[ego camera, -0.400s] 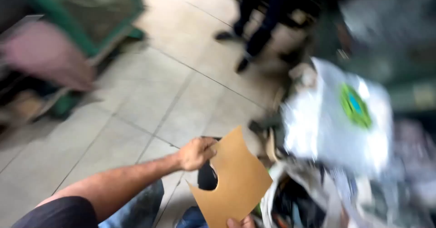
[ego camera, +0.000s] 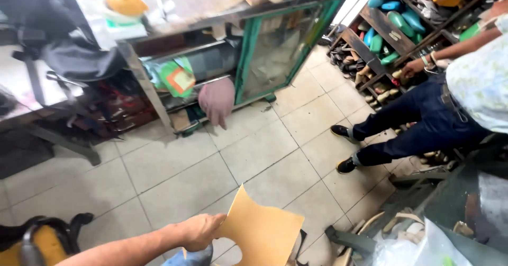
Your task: The person is marking and cutting out specific shapes from a leather sheet to be used for shoe repairs.
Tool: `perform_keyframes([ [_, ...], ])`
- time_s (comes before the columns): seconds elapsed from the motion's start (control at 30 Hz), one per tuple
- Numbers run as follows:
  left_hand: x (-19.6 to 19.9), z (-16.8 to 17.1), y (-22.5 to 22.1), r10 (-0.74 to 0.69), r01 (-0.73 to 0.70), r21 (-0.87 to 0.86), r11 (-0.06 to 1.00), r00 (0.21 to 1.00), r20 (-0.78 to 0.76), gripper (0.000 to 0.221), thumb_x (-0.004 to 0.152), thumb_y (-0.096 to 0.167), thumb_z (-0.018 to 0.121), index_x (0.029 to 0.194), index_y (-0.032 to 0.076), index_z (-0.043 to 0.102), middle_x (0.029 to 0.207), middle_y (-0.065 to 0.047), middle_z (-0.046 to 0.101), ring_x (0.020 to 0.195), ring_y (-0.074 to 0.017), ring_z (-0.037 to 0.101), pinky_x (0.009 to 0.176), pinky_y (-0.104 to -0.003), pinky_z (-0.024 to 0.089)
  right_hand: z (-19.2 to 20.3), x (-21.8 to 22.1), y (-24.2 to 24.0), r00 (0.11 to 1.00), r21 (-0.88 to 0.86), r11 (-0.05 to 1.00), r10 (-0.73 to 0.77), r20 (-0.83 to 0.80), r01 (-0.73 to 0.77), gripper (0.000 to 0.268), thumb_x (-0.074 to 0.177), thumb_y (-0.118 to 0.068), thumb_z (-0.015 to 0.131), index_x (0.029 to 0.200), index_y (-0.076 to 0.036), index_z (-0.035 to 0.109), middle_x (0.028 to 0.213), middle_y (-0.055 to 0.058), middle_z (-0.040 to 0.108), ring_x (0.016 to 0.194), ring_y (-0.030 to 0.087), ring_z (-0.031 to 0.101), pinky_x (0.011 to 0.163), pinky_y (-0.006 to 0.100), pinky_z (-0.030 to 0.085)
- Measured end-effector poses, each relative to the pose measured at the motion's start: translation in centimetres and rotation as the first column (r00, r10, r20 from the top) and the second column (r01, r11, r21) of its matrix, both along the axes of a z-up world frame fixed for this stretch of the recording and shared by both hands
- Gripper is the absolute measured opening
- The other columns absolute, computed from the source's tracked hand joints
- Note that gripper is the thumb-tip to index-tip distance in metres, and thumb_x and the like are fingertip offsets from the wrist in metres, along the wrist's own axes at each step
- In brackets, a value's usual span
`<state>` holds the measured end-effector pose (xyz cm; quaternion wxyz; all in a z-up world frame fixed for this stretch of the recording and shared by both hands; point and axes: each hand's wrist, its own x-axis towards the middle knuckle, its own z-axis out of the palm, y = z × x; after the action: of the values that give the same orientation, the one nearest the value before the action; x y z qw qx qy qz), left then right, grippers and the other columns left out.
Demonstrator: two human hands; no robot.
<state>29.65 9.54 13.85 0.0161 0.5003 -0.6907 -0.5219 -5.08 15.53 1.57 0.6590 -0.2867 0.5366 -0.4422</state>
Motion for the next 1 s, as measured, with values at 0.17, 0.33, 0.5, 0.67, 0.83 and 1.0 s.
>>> perform_keyframes([
  [0.17, 4.7, 11.0, -1.5, 0.275, -0.262, 0.180, 0.948, 0.960, -0.049, 0.036, 0.079, 0.004, 0.042, 0.112, 0.015, 0.049, 0.086, -0.003, 0.060, 0.079, -0.0218, 0.062, 0.068, -0.039, 0.047, 14.2, 5.8, -5.3, 0.958, 0.044, 0.997, -0.047, -0.284, 0.062, 0.075, 0.070, -0.008, 0.075, 0.142, 0.004, 0.057, 0.115, 0.028, 0.079, 0.100, 0.037, 0.076, 0.084, 0.045, 0.059],
  [0.33, 6.6, 13.7, -3.2, 0.396, -0.367, 0.189, 0.911, 0.905, -0.157, 0.036, 0.085, 0.003, 0.041, 0.117, 0.014, 0.051, 0.094, -0.008, 0.068, 0.085, -0.0213, 0.067, 0.076, -0.037, 0.052, 16.0, 6.8, -9.5, 0.977, -0.142, 0.989, -0.001, -0.214, -0.030, 0.069, 0.076, -0.007, 0.073, 0.141, 0.007, 0.056, 0.118, 0.024, 0.075, 0.106, 0.032, 0.071, 0.091, 0.042, 0.056],
  [0.5, 5.1, 7.7, -8.2, 0.626, -0.345, 0.523, 0.779, 0.461, -0.629, 0.035, 0.076, -0.007, 0.073, 0.105, 0.006, 0.059, 0.099, -0.004, 0.074, 0.084, -0.0132, 0.068, 0.066, -0.028, 0.053, 18.6, 7.2, -13.0, 0.996, -0.056, 0.997, -0.060, -0.071, 0.056, 0.075, 0.070, 0.004, 0.072, 0.143, 0.012, 0.056, 0.112, 0.031, 0.073, 0.101, 0.040, 0.069, 0.088, 0.049, 0.054],
  [0.67, 3.6, 11.2, -16.5, 0.664, -0.230, 0.628, 0.744, 0.363, -0.654, 0.044, 0.081, -0.018, 0.056, 0.119, 0.003, 0.053, 0.108, -0.019, 0.070, 0.087, -0.0325, 0.078, 0.062, -0.033, 0.059, 17.6, 4.6, -21.0, 0.952, -0.025, 0.964, 0.259, -0.161, -0.266, 0.078, 0.077, -0.012, 0.079, 0.148, 0.001, 0.051, 0.104, 0.020, 0.075, 0.094, 0.028, 0.071, 0.079, 0.040, 0.058],
  [0.83, 6.1, 17.8, -22.4, 0.537, -0.280, 0.465, 0.840, 0.301, -0.788, 0.042, 0.081, -0.014, 0.060, 0.119, 0.000, 0.051, 0.092, -0.020, 0.072, 0.074, -0.0313, 0.078, 0.064, -0.040, 0.063, 17.9, 4.7, -32.0, 0.911, -0.023, 0.925, 0.368, -0.184, -0.378, 0.097, 0.078, 0.000, 0.082, 0.162, -0.008, 0.034, 0.106, 0.012, 0.061, 0.089, 0.021, 0.058, 0.078, 0.037, 0.055],
  [1.0, 10.7, 25.7, -27.1, 0.246, -0.639, 0.070, 0.766, 0.191, -0.950, 0.025, 0.090, 0.024, 0.074, 0.102, 0.003, 0.067, 0.075, -0.003, 0.074, 0.064, -0.0122, 0.068, 0.059, -0.025, 0.054, 24.8, 7.7, -45.1, 0.744, -0.155, 0.826, 0.385, -0.547, -0.542, 0.070, 0.080, -0.002, 0.075, 0.145, -0.002, 0.047, 0.109, 0.009, 0.075, 0.090, 0.016, 0.068, 0.089, 0.031, 0.056],
])
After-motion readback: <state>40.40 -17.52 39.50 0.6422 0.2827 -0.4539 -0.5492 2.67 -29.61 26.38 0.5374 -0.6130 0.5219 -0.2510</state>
